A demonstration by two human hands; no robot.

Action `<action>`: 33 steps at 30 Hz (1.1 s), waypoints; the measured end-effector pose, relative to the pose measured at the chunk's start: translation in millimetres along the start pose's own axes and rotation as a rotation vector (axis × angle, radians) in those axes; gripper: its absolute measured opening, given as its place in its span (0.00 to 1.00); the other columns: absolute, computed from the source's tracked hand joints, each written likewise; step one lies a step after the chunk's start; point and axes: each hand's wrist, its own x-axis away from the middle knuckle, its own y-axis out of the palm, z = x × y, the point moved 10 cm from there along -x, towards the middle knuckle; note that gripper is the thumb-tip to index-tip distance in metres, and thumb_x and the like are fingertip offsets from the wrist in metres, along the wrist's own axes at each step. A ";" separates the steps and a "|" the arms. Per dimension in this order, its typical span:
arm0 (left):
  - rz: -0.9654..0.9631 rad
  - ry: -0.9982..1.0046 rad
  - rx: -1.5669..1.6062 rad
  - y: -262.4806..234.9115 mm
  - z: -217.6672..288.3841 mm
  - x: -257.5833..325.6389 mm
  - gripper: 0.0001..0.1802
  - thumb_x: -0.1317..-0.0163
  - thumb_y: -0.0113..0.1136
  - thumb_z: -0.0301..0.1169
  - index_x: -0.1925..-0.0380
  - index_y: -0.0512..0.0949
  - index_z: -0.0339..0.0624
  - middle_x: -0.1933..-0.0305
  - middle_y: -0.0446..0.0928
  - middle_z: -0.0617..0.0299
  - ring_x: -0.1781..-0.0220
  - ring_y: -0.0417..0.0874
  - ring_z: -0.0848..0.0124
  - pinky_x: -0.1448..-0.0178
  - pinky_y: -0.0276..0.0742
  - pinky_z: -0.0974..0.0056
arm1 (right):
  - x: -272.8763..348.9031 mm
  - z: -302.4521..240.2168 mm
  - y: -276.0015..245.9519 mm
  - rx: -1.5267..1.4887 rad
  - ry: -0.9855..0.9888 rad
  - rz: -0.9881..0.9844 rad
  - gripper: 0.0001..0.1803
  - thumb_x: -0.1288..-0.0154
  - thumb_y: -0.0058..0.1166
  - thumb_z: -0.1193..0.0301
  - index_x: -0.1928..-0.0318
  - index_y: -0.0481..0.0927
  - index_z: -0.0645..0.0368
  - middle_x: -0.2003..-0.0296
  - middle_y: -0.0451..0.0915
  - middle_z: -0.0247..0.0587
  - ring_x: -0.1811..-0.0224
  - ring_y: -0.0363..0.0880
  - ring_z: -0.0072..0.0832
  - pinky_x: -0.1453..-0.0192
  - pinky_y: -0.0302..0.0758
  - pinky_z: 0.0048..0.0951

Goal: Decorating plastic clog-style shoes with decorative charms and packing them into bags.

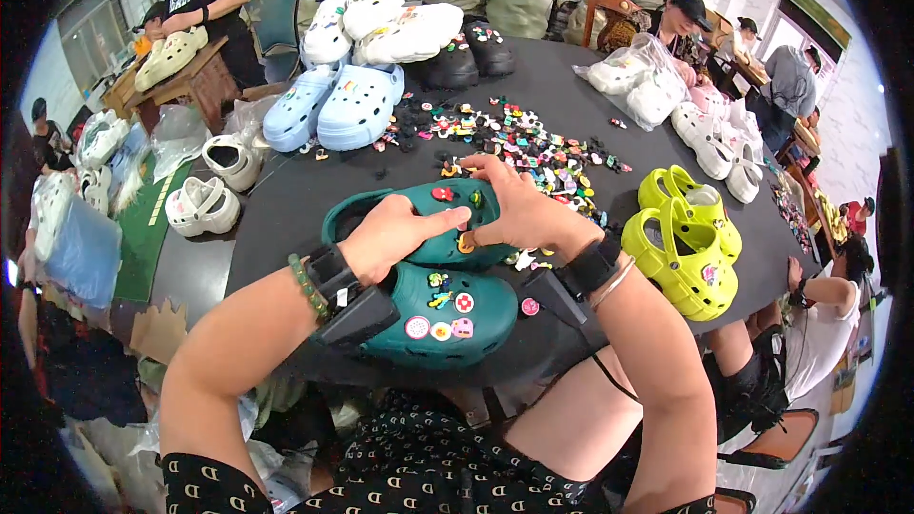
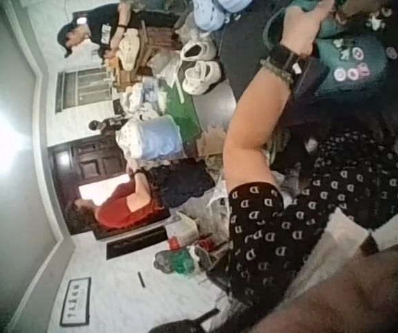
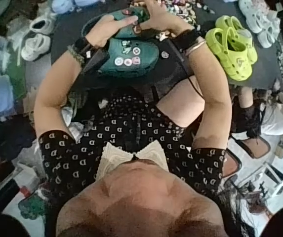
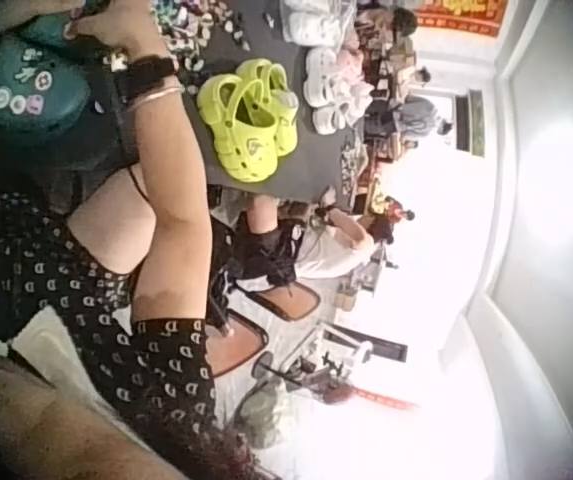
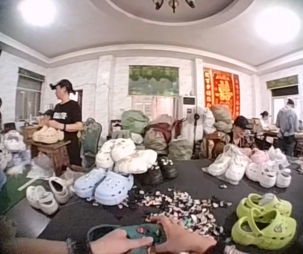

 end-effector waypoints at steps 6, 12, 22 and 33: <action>0.004 0.014 0.002 -11.3 -12.1 -21.4 0.12 0.39 0.65 0.33 0.58 0.83 0.36 0.61 0.85 0.59 0.64 0.86 0.71 0.58 0.83 0.64 | -1.9 0.7 3.1 -0.048 -0.007 -0.019 0.53 0.58 0.73 0.62 0.31 0.58 0.50 0.40 0.68 0.53 0.36 0.62 0.51 0.31 0.60 0.47; 0.027 -0.098 0.073 -13.0 -17.2 -20.0 0.11 0.39 0.64 0.30 0.60 0.83 0.35 0.61 0.85 0.57 0.64 0.86 0.68 0.57 0.83 0.62 | -0.2 6.6 7.5 -0.051 0.013 -0.012 0.52 0.58 0.71 0.55 0.31 0.58 0.46 0.39 0.66 0.55 0.34 0.58 0.56 0.30 0.58 0.54; -0.017 -0.083 0.181 -3.0 -13.3 -1.1 0.11 0.38 0.64 0.32 0.59 0.83 0.38 0.64 0.84 0.60 0.67 0.85 0.70 0.60 0.84 0.61 | 4.2 -5.1 5.2 0.044 0.110 0.092 0.47 0.61 0.71 0.59 0.36 0.62 0.40 0.40 0.66 0.51 0.33 0.58 0.55 0.36 0.60 0.64; 0.191 0.051 0.012 -15.9 -13.2 2.9 0.15 0.39 0.66 0.36 0.57 0.82 0.38 0.63 0.85 0.61 0.67 0.86 0.71 0.62 0.83 0.65 | 10.4 1.8 0.4 -0.177 -0.101 0.050 0.49 0.55 0.76 0.63 0.34 0.60 0.55 0.41 0.70 0.53 0.37 0.67 0.46 0.32 0.65 0.43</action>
